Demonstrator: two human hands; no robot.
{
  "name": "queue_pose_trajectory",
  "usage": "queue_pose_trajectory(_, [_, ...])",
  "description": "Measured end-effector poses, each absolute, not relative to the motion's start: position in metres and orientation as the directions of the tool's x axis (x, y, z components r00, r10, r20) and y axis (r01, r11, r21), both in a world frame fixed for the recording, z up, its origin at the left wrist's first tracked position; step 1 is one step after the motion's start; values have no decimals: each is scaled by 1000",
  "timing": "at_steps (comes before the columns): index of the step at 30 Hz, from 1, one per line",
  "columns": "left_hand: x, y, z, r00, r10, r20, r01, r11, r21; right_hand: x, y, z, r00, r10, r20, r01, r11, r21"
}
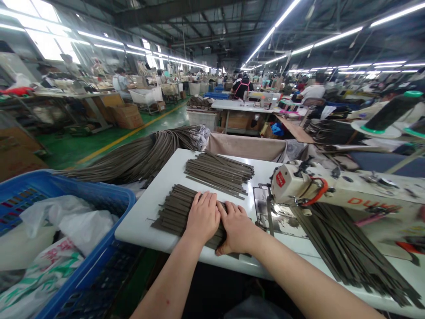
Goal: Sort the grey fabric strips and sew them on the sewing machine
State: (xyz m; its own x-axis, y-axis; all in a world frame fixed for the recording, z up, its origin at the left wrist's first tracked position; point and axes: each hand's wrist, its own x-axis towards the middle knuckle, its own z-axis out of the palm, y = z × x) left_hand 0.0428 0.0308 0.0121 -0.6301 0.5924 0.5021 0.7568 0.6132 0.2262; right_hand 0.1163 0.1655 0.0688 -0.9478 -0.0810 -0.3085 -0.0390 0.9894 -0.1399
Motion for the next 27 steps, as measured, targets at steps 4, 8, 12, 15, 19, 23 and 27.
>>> queue_pose_trajectory(4, [55,26,10,-568,470,676,759,617,209,118,170,70,-954,-110,-281,-63,984,-169])
queue_pose_trajectory(8, [77,15,7,-514,404,756,784,580,223,118,174,66,-966,-129,-224,-88,979,-186])
queue_pose_trajectory(12, [110,-2,1,-545,363,755,802,489,344,119,174,61,-986,-110,-121,-88,980,-176])
queue_pose_trajectory(15, [137,-16,-6,-698,329,637,716,329,615,117,172,59,-991,-97,-91,-82,984,-158])
queue_pose_trajectory(19, [163,-26,-19,-824,560,91,118,14,993,110,169,62,-986,-92,-136,-79,992,-99])
queue_pose_trajectory(23, [174,-25,-29,-700,638,-322,-596,-273,755,104,169,68,-980,-77,-185,-64,995,-76])
queue_pose_trajectory(27, [177,-22,-16,-652,633,-418,-732,-379,567,103,169,72,-980,-64,-187,-49,995,-84])
